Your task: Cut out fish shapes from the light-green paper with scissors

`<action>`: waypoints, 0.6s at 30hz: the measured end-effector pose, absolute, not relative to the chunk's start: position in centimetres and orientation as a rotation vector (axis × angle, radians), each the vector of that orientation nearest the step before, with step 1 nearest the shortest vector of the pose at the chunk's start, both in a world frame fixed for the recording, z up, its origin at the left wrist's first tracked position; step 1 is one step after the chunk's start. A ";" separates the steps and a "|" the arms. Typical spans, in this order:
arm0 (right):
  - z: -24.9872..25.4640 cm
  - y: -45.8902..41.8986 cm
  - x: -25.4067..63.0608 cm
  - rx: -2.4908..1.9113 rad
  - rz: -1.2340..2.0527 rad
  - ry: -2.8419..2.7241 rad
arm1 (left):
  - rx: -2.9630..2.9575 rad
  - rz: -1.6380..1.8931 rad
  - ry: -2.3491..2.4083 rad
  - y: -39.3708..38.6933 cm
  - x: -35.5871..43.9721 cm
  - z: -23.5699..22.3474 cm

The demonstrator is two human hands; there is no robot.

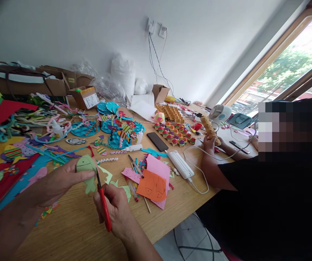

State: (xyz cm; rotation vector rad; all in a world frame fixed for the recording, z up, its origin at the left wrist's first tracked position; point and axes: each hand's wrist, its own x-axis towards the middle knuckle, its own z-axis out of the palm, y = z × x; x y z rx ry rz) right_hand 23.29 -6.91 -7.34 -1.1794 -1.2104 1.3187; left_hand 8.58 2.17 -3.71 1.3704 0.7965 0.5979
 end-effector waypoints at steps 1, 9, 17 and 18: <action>-7.3 -6.9 23.3 -1.200 1.320 -1.207 | 1.376 0.587 0.801 2.2 8.6 -3.6; -6.8 -7.3 23.5 -1.306 1.290 -1.254 | 1.390 0.562 0.829 2.5 8.1 -3.8; -6.8 -7.1 23.7 -1.348 1.188 -1.326 | 1.376 0.533 0.816 2.5 8.2 -3.5; -6.8 -7.1 23.6 -1.339 1.210 -1.308 | 1.378 0.541 0.807 2.4 8.2 -3.4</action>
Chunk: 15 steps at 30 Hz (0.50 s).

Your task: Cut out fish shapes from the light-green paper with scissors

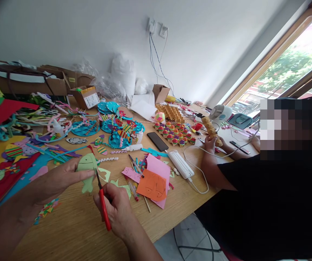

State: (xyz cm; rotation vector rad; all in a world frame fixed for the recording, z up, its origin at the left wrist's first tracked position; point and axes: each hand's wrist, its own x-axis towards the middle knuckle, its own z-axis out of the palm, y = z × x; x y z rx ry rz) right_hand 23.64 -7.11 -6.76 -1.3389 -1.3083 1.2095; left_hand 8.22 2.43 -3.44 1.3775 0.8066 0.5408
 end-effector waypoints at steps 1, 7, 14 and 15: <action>-6.7 -7.1 23.6 -1.327 1.230 -1.292 | 1.383 0.548 0.791 2.4 8.2 -3.4; -6.8 -7.0 23.4 -1.227 1.273 -1.292 | 1.403 0.575 0.767 2.4 8.1 -3.3; -6.7 -7.1 23.4 -1.240 1.254 -1.293 | 1.428 0.590 0.791 2.4 8.1 -3.6; -6.7 -7.1 23.4 -1.236 1.252 -1.295 | 1.430 0.594 0.798 2.4 8.1 -3.6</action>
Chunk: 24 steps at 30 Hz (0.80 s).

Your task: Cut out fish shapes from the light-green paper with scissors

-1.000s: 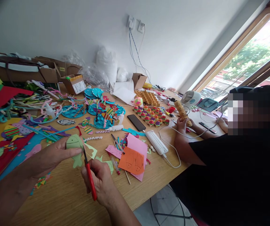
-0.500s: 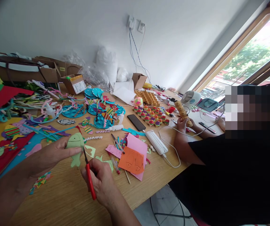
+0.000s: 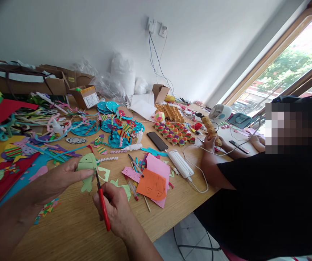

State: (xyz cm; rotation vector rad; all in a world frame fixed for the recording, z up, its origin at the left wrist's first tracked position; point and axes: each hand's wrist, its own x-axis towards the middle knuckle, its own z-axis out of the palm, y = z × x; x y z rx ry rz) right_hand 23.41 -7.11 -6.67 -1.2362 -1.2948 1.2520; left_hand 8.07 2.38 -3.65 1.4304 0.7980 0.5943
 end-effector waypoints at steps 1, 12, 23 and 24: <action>-6.7 -7.1 23.4 -1.235 1.251 -1.297 | 1.431 0.596 0.800 2.4 8.1 -3.7; -6.8 -7.1 23.6 -1.335 1.162 -1.352 | 1.438 0.554 0.816 2.4 7.9 -3.8; -7.1 -7.1 23.8 -1.354 1.127 -1.385 | 1.444 0.546 0.836 2.6 8.0 -3.7; -7.2 -7.1 23.8 -1.359 1.129 -1.376 | 1.438 0.548 0.827 2.6 8.0 -3.7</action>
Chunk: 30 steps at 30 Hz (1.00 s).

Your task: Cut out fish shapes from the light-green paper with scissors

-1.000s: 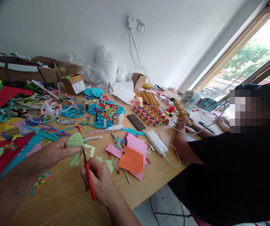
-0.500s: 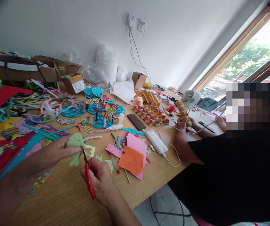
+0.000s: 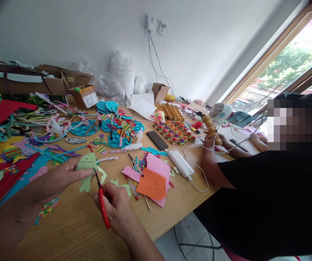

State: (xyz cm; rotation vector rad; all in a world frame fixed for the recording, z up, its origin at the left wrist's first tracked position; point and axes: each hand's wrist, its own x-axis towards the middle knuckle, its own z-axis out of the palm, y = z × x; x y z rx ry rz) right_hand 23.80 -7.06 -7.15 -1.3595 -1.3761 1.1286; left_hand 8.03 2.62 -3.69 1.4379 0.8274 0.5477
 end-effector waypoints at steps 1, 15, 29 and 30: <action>-7.2 -7.1 23.8 -1.365 1.133 -1.367 | 1.435 0.548 0.818 2.6 8.0 -3.6; -7.4 -7.3 23.7 -1.249 1.297 -1.259 | 1.446 0.575 0.814 2.5 8.1 -3.3; -7.3 -7.1 24.2 -1.333 1.148 -1.404 | 1.366 0.587 0.849 2.6 8.2 -3.4; -7.3 -7.1 24.2 -1.332 1.144 -1.408 | 1.375 0.601 0.850 2.6 8.2 -3.4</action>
